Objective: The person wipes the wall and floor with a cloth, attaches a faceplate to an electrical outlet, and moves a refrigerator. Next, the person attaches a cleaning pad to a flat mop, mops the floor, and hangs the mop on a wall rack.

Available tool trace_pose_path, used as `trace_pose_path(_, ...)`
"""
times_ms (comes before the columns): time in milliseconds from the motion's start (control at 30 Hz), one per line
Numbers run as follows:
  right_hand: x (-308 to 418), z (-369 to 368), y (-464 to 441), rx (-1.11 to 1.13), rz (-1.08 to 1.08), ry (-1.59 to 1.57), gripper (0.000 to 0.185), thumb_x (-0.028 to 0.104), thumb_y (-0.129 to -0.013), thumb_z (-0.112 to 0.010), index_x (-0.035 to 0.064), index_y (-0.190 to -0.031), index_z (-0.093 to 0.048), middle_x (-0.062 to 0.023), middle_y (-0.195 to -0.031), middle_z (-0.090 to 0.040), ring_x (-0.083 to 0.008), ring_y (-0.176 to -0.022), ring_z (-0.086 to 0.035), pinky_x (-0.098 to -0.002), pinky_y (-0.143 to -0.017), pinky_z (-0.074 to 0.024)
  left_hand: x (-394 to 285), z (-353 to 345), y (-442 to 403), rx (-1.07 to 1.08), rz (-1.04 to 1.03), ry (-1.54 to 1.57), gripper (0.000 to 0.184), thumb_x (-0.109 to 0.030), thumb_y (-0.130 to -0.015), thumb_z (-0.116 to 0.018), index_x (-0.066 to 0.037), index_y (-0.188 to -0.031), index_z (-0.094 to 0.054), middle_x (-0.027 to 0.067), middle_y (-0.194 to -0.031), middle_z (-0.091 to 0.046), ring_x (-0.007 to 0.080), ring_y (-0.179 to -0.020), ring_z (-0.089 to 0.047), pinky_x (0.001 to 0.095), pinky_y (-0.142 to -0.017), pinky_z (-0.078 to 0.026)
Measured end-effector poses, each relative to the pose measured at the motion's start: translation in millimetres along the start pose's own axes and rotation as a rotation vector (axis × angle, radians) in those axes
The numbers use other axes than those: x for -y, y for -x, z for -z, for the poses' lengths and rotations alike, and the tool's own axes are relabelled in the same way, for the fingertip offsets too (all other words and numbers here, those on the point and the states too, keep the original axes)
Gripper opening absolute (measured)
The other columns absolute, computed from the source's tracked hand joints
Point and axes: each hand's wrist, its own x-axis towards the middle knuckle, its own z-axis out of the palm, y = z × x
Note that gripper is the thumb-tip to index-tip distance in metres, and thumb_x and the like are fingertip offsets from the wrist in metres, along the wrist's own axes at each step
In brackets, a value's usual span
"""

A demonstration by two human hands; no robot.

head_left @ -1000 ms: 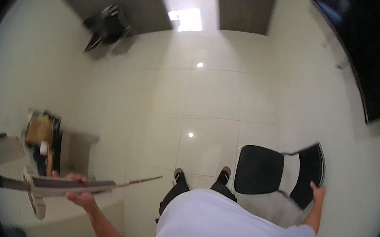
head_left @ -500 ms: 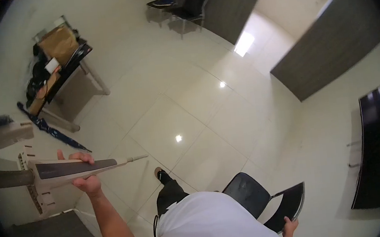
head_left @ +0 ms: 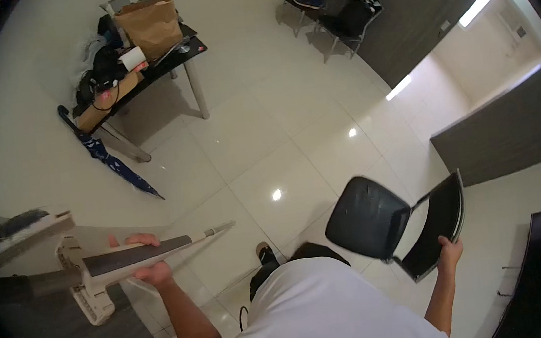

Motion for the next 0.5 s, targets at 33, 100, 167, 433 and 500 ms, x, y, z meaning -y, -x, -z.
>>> trace_pose_path(33, 18, -21, -8, 0.02, 0.015, -0.108, 0.032, -0.005, -0.073, -0.066, -0.0038, -0.105, -0.061, -0.0122, -0.097, -0.067, -0.023, -0.084, -0.063, -0.0348, -0.082, -0.0495, 5, 0, -1, -0.015, -0.013, -0.03, 0.115, -0.084, -0.075, -0.051, -0.001, -0.149, -0.019, 0.0079, -0.081, -0.054, 0.0161, -0.067, -0.049, 0.0309, -0.06, -0.045)
trace_pose_path(100, 53, -66, -27, 0.107, 0.066, -0.3, 0.039, -0.005, -0.074, -0.068, -0.0072, -0.112, -0.059, -0.0157, -0.107, -0.065, -0.0254, -0.092, -0.063, -0.0353, -0.088, -0.0482, 16, 8, -10, -0.008, -0.05, -0.062, 0.114, -0.084, -0.077, -0.048, 0.0, -0.148, -0.019, 0.0074, -0.08, -0.054, 0.0159, -0.066, -0.049, 0.0314, -0.061, -0.045)
trace_pose_path(167, 90, -113, -51, 0.117, 0.023, -0.382, 0.04, -0.002, -0.074, -0.07, -0.009, -0.112, -0.058, -0.017, -0.109, -0.065, -0.0268, -0.09, -0.063, -0.0358, -0.087, -0.0485, 21, 2, -17, -0.077, -0.103, -0.141, 0.112, -0.084, -0.08, -0.041, 0.005, -0.145, -0.021, 0.0059, -0.078, -0.054, 0.0141, -0.066, -0.049, 0.0309, -0.064, -0.047)
trace_pose_path(433, 205, -287, -243, 0.195, 0.039, -0.452, 0.035, -0.001, -0.067, -0.073, -0.0061, -0.1, -0.062, -0.0118, -0.087, -0.067, -0.0213, -0.075, -0.062, -0.0349, -0.07, -0.0508, -29, -68, -28, -0.214, -0.17, -0.384, 0.111, -0.081, -0.085, -0.038, 0.008, -0.147, -0.015, 0.0058, -0.08, -0.051, 0.0172, -0.07, -0.046, 0.0315, -0.066, -0.044)
trace_pose_path(500, 243, -342, -286, 0.269, 0.066, -0.461, 0.034, -0.001, -0.066, -0.073, -0.0068, -0.098, -0.062, -0.0145, -0.087, -0.067, -0.0237, -0.077, -0.064, -0.0366, -0.071, -0.0513, -29, -95, -42, -0.203, -0.184, -0.384, 0.093, -0.068, -0.093, -0.039, 0.003, -0.149, -0.018, 0.0078, -0.088, -0.053, 0.0177, -0.073, -0.048, 0.0333, -0.069, -0.045)
